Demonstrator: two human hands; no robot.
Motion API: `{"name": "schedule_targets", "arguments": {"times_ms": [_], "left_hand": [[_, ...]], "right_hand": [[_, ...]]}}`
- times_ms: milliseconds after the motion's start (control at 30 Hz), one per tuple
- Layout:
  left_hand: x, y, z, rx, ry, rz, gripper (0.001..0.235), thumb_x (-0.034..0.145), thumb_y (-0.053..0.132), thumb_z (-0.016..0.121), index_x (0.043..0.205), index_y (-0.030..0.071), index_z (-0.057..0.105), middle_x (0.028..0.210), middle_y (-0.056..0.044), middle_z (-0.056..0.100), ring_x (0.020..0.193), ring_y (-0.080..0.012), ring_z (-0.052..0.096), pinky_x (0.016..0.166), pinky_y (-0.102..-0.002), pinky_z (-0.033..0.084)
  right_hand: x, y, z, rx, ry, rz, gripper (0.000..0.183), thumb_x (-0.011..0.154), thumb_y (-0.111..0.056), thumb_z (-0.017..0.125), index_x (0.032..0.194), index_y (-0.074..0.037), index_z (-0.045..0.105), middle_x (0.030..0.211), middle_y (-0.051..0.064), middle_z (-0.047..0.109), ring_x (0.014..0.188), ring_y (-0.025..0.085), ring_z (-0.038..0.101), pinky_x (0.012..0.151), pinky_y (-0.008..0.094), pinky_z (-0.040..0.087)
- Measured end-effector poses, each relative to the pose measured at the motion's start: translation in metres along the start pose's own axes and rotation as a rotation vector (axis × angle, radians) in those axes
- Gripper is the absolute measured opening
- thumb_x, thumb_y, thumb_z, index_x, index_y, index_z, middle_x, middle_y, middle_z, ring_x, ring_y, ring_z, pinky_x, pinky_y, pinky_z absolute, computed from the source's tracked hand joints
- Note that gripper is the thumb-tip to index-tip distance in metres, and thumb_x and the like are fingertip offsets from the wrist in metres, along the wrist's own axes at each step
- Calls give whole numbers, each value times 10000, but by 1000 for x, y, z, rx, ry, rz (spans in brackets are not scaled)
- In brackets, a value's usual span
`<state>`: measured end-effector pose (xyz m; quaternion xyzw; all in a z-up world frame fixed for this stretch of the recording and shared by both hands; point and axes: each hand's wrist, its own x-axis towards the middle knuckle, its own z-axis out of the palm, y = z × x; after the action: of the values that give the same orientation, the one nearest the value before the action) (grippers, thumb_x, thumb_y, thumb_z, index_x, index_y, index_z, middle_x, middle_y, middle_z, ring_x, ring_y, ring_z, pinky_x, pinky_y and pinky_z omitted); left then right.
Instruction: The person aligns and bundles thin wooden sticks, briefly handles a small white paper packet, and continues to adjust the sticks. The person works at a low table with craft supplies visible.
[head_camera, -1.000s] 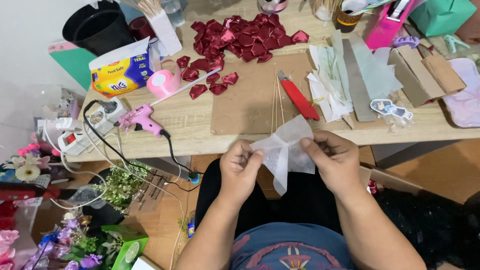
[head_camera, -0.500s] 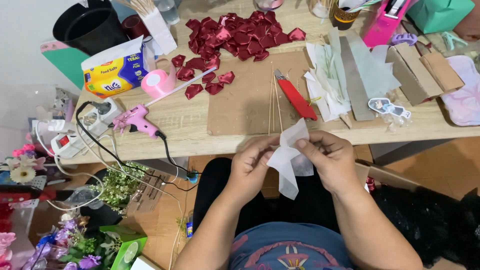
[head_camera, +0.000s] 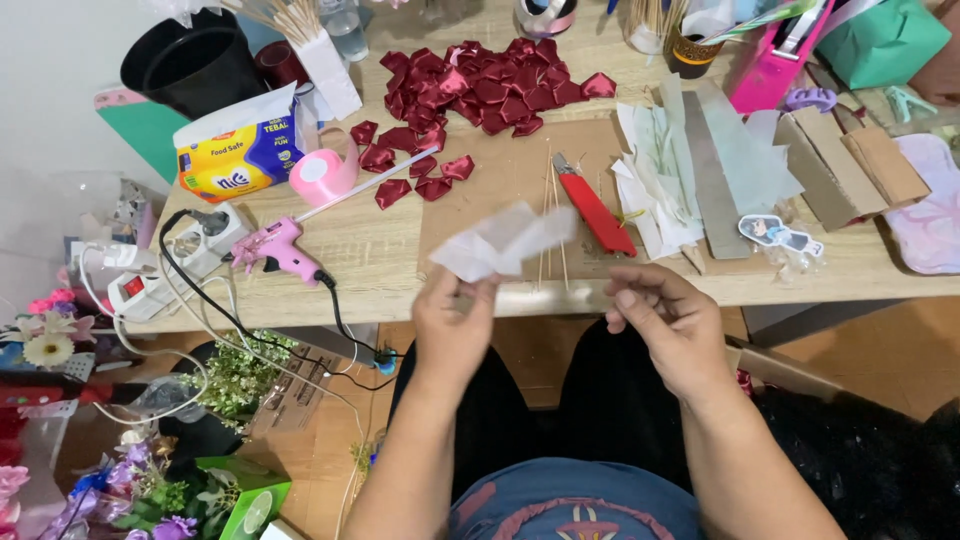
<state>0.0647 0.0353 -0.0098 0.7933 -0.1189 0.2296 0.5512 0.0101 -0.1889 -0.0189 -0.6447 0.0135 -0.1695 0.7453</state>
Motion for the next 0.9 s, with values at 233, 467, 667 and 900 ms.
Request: {"name": "schedule_targets", "arguments": {"times_ms": [233,467,667,900], "left_hand": [[72,-102,-14,539,268,212,189,854,155,835,858,75,664,732,-91,574,734,-318,641,699,-417,525],[88,-110,6,796,177,79,205,845,247,823,914,106,692,812,-57,637,808,-294,651,753,-411,534],[80,-97,-2,691,234,141,119,962,201,704,946,83,695,813,-94,639,783,-316,652,733,-413,532],[69,-92,-48,625,310,108,268,968,136,698,783,57,522,756,-73,563,740,-288,546,622,-431,424]], "right_hand": [[3,15,-10,21,8,-36,238,943,13,673,1171,77,699,909,188,727,715,187,711,667,375,654],[8,16,-12,-66,-16,-102,262,914,29,690,1167,95,697,849,191,725,686,190,702,665,382,652],[15,27,-11,-157,-53,-106,249,885,31,715,1129,77,737,851,195,739,676,198,726,663,396,653],[20,33,-5,-288,-138,-170,176,966,-74,673,1126,-23,725,985,73,706,714,128,673,720,229,551]]}}
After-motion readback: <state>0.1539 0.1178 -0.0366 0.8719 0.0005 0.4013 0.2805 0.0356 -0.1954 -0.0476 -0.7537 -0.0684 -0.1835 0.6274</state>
